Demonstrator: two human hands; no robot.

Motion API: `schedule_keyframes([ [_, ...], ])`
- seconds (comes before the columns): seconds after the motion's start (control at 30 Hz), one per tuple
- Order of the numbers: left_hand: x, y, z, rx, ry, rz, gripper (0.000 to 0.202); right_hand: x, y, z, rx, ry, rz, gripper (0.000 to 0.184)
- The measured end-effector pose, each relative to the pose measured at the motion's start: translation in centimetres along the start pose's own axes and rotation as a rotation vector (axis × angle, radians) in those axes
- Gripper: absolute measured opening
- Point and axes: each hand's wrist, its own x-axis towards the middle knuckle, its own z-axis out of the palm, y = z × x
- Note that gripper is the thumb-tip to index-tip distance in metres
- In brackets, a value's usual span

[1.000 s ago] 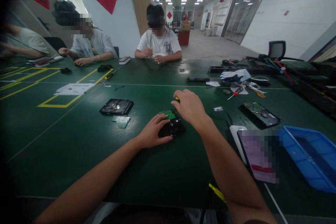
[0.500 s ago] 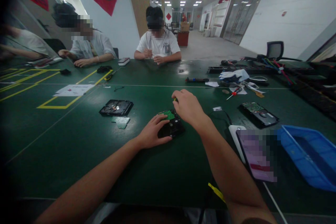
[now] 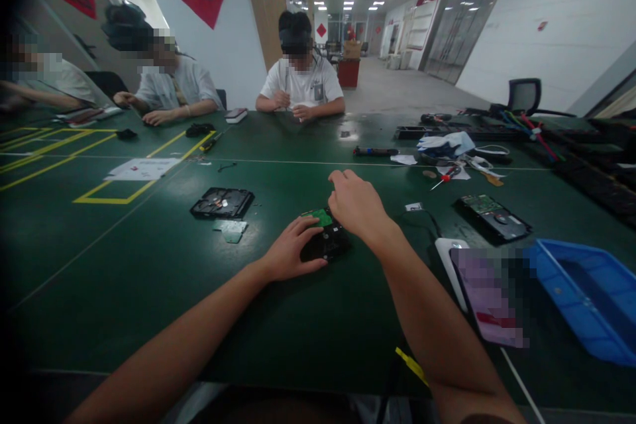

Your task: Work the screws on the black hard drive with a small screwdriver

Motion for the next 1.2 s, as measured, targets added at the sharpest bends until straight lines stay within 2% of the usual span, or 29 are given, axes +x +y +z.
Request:
schedule_keyframes([
  [0.27,0.0,0.1,-0.1,0.002,-0.004,-0.010,0.079,-0.1,-0.1,-0.3,0.068,-0.009,-0.025,0.022],
  [0.5,0.0,0.1,-0.1,0.005,-0.006,-0.010,0.083,0.0,0.0,-0.5,0.101,-0.025,-0.071,0.027],
  [0.73,0.4,0.0,0.3,0.037,-0.025,0.027,0.087,0.1,-0.1,-0.7,0.107,-0.053,-0.096,0.016],
  [1.0,1.6,0.8,0.6,0.037,-0.060,0.070,0.082,0.0,0.1,-0.3,0.130,-0.019,-0.083,0.024],
  [1.2,1.6,0.8,0.7,0.013,-0.064,0.052,0.081,0.1,-0.2,-0.8,0.082,-0.049,-0.090,0.019],
])
